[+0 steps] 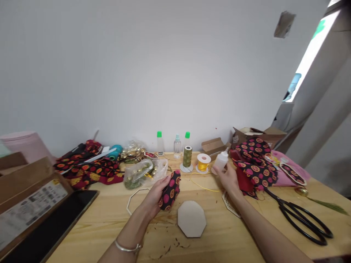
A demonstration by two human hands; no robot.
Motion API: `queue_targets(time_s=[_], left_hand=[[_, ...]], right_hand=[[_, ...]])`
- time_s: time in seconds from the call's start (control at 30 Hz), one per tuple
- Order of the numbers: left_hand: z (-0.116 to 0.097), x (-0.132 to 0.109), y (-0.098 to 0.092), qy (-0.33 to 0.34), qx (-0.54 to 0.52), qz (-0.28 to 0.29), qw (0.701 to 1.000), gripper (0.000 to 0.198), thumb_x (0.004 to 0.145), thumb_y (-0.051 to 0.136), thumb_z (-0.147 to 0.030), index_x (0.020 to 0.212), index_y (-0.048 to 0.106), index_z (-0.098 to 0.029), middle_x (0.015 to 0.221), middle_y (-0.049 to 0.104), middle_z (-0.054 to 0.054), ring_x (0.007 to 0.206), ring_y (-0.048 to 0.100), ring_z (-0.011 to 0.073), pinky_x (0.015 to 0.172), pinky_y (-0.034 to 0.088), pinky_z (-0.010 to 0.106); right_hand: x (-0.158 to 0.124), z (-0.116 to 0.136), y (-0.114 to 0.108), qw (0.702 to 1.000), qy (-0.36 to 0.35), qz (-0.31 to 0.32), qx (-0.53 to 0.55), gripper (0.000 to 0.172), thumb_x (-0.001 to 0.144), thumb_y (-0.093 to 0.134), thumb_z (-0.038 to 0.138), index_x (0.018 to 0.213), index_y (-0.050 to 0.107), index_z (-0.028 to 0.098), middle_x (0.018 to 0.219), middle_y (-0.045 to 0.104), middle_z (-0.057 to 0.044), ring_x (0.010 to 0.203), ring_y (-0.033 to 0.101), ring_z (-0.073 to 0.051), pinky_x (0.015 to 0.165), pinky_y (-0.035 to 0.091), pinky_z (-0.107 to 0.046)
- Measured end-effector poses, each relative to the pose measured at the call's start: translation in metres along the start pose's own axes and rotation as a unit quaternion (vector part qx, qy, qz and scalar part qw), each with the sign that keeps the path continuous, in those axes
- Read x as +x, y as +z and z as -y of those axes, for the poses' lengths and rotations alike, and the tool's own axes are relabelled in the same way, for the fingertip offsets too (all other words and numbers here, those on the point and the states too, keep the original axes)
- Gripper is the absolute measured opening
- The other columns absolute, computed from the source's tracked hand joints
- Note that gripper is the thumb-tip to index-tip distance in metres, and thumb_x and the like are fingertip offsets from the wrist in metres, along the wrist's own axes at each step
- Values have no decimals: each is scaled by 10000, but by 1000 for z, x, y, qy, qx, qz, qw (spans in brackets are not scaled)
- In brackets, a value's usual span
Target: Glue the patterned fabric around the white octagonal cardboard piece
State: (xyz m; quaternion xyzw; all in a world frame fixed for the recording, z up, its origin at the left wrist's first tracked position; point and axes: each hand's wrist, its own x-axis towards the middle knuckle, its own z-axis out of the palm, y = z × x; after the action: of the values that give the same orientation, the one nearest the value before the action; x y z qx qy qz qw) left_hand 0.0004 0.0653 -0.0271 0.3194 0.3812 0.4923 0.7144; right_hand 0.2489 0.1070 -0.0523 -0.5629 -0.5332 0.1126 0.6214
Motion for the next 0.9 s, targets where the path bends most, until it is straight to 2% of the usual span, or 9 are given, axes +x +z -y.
queue_targets(time_s=[0.13, 0.2, 0.27, 0.33, 0.43, 0.5, 0.57, 0.8, 0.9], left_hand=[[1, 2, -2, 4, -8, -11, 1000, 145, 757, 578, -237, 843, 622, -128, 722, 682, 78, 611, 641, 171, 580, 512, 267], [1, 3, -3, 9, -14, -17, 1000, 146, 758, 577, -238, 855, 622, -138, 713, 679, 64, 599, 636, 159, 565, 509, 252], [0, 4, -3, 14, -19, -21, 1000, 143, 763, 570, -245, 851, 624, -147, 679, 672, 49, 560, 625, 146, 523, 500, 235], [-1, 4, -3, 16, -21, -24, 999, 144, 767, 563, -242, 865, 624, -156, 666, 669, 40, 537, 620, 143, 500, 498, 235], [-2, 5, -3, 15, -21, -35, 999, 150, 772, 554, -211, 897, 621, -164, 723, 684, 46, 569, 636, 147, 521, 508, 239], [-3, 5, -3, 10, -16, -49, 999, 146, 770, 552, -188, 894, 623, -159, 753, 691, 56, 591, 645, 152, 537, 513, 239], [-3, 5, -2, 9, -6, -62, 998, 156, 769, 548, -172, 905, 624, -159, 765, 694, 61, 594, 648, 158, 544, 518, 249], [-7, 0, 2, 29, 48, -85, 995, 140, 745, 578, -191, 869, 642, -178, 737, 694, 57, 593, 645, 173, 541, 519, 264], [-6, -13, 4, 25, 147, -104, 983, 148, 703, 630, -261, 822, 657, -177, 716, 693, 63, 585, 635, 182, 475, 492, 229]], right_hand=[[-7, 44, -8, 1000, -14, 10, -4, 325, 670, 606, 430, 837, 566, 155, 725, 593, -32, 615, 518, -169, 576, 423, -297], [-9, 65, -12, 995, -58, 56, 66, 325, 722, 563, 429, 931, 550, 181, 851, 595, -41, 766, 531, -190, 690, 422, -311], [-8, 79, -12, 976, -55, 123, 171, 337, 766, 501, 460, 986, 531, 205, 896, 591, -38, 795, 539, -184, 686, 427, -295], [-5, 82, -10, 944, 0, 178, 278, 391, 776, 433, 537, 967, 532, 211, 853, 592, -34, 655, 543, -156, 531, 424, -257], [2, 72, -7, 886, 121, 208, 396, 476, 758, 360, 624, 890, 540, 204, 740, 575, -16, 413, 409, -89, 318, 266, -199], [7, 63, -10, 853, 185, 208, 442, 431, 766, 379, 598, 868, 537, 211, 704, 565, 4, 384, 363, -67, 309, 240, -182], [13, 57, -17, 835, 206, 200, 470, 336, 770, 442, 530, 864, 537, 221, 712, 567, 16, 424, 406, -67, 352, 305, -178], [30, 52, -43, 855, 133, 154, 477, 245, 737, 575, 375, 946, 572, 248, 813, 576, 26, 641, 537, -101, 559, 462, -222], [34, 49, -47, 864, 108, 123, 476, 251, 730, 585, 353, 964, 582, 263, 862, 584, 31, 627, 519, -79, 523, 451, -194]])
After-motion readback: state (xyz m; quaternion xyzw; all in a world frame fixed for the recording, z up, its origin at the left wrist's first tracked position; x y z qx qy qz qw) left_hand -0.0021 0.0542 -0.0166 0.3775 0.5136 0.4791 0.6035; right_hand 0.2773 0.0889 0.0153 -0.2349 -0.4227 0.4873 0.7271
